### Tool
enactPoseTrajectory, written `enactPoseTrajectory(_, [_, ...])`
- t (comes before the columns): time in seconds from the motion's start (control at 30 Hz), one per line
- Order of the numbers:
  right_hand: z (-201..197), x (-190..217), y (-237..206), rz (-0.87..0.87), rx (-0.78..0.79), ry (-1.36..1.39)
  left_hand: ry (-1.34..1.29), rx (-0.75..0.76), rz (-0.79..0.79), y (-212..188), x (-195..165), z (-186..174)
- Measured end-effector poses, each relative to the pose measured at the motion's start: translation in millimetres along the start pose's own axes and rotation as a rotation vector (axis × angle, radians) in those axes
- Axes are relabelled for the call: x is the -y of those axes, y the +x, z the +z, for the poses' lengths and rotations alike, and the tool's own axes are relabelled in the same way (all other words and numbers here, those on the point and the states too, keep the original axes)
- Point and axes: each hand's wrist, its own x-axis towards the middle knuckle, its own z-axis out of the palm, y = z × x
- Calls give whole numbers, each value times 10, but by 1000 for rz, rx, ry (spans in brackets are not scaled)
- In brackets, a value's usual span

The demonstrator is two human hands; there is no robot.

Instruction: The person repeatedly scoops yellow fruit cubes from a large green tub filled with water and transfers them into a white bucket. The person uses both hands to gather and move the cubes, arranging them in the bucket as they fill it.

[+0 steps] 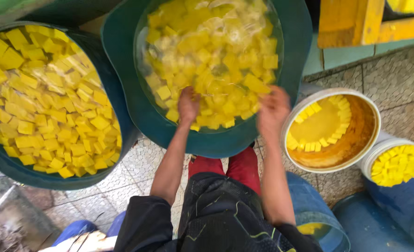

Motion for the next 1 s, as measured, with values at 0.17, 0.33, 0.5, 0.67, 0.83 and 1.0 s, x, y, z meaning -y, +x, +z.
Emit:
enactPoseTrajectory(0.17, [1220,249,357,-270,380,-705,251,54,196,396,-407,46])
enactPoseTrajectory(0.33, [1595,174,472,-221,718,-1313,386,228,200,650,-499,90])
enactPoseTrajectory(0.5, [1691,45,475,-325,604,-1200,478,292,222,784,-483,135])
enactPoseTrajectory(0.67, [1702,75,521,-176,691,-1331,515,295,270,874,-475,149])
enactPoseTrajectory(0.83, [1643,189,476,165,552,-1078,571,255,368,927,-508,87])
enactPoseTrajectory(1.0, [1486,275,348,121,163,-415,454,404,213,871,-681,-52])
